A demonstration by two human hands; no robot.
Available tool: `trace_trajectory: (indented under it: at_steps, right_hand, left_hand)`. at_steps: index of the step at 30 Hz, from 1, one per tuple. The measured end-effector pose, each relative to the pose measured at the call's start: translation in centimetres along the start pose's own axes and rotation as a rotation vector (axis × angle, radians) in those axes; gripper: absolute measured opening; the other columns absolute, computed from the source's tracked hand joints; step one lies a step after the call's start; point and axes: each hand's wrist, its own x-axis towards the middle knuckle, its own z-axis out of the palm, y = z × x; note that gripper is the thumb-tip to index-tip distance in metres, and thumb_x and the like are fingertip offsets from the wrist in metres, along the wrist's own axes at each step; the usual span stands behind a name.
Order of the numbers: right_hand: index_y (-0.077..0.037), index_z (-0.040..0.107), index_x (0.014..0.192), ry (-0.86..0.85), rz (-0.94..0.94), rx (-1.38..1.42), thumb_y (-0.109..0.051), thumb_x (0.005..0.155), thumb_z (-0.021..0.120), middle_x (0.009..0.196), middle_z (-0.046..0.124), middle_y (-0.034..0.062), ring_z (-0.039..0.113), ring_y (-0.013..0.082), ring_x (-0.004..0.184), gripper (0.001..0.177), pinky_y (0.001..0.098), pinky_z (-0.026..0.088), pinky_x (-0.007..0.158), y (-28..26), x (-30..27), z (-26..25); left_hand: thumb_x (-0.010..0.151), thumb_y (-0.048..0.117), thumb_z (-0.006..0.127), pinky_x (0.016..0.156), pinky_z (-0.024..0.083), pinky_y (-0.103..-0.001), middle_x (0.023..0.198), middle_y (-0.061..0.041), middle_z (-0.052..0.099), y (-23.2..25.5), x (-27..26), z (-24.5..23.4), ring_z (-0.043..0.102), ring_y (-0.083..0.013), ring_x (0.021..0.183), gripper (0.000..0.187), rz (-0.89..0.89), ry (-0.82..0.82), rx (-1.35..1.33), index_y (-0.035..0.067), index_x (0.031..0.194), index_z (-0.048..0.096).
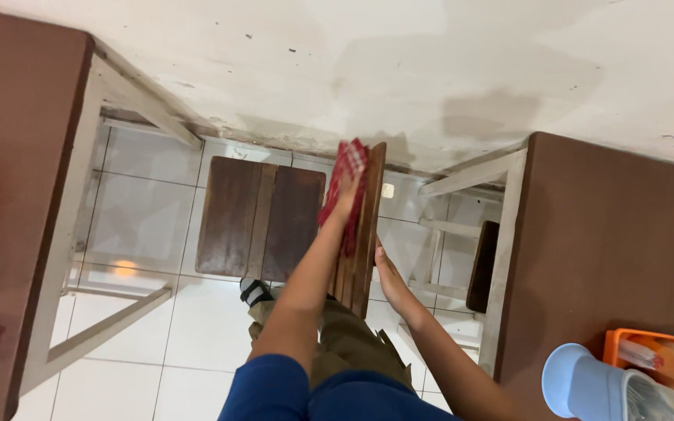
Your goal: The person cleans dining furniture by spraying liquid from a spray bottle and wiping down chairs and tables with a cloth.
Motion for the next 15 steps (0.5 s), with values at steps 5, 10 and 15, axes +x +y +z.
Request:
trace_trajectory:
  at_steps: [5, 10, 15]
  right_hand:
    - [-0.006, 0.013, 0.164, -0.012, 0.015, -0.006, -0.055, 0.107, 0.018, 0.173, 0.015, 0.0112, 0.010, 0.0248, 0.160, 0.076, 0.0371, 0.010, 0.127, -0.8, -0.5, -0.1]
    - [-0.005, 0.013, 0.164, -0.026, -0.035, 0.008, -0.053, 0.108, 0.019, 0.173, 0.016, 0.0119, 0.010, 0.0248, 0.160, 0.074, 0.0371, 0.009, 0.128, -0.9, -0.1, -0.1]
    - [-0.006, 0.014, 0.164, -0.010, -0.015, -0.007, -0.052, 0.108, 0.019, 0.173, 0.016, 0.0116, 0.011, 0.0244, 0.160, 0.073, 0.0370, 0.009, 0.128, -1.8, -0.3, 0.3]
  left_hand:
    - [0.109, 0.047, 0.037, 0.129, 0.006, -0.037, 0.175, -0.017, 0.004, -1.6, -12.8, -1.7, 0.003, -0.0281, 0.162, 0.081, 0.107, 0.034, -0.020, 0.001, 0.165, 0.002]
    - [0.110, 0.045, 0.032, 0.128, 0.005, -0.036, 0.175, -0.017, -0.001, -5.5, -15.4, -1.9, 0.002, -0.0277, 0.161, 0.078, 0.023, 0.074, -0.063, -0.001, 0.163, -0.001]
    - [0.109, 0.053, 0.017, 0.128, -0.001, -0.036, 0.174, -0.014, -0.009, -3.9, -0.2, -0.2, -0.008, -0.0268, 0.161, 0.078, 0.059, 0.013, -0.025, 0.002, 0.164, -0.007]
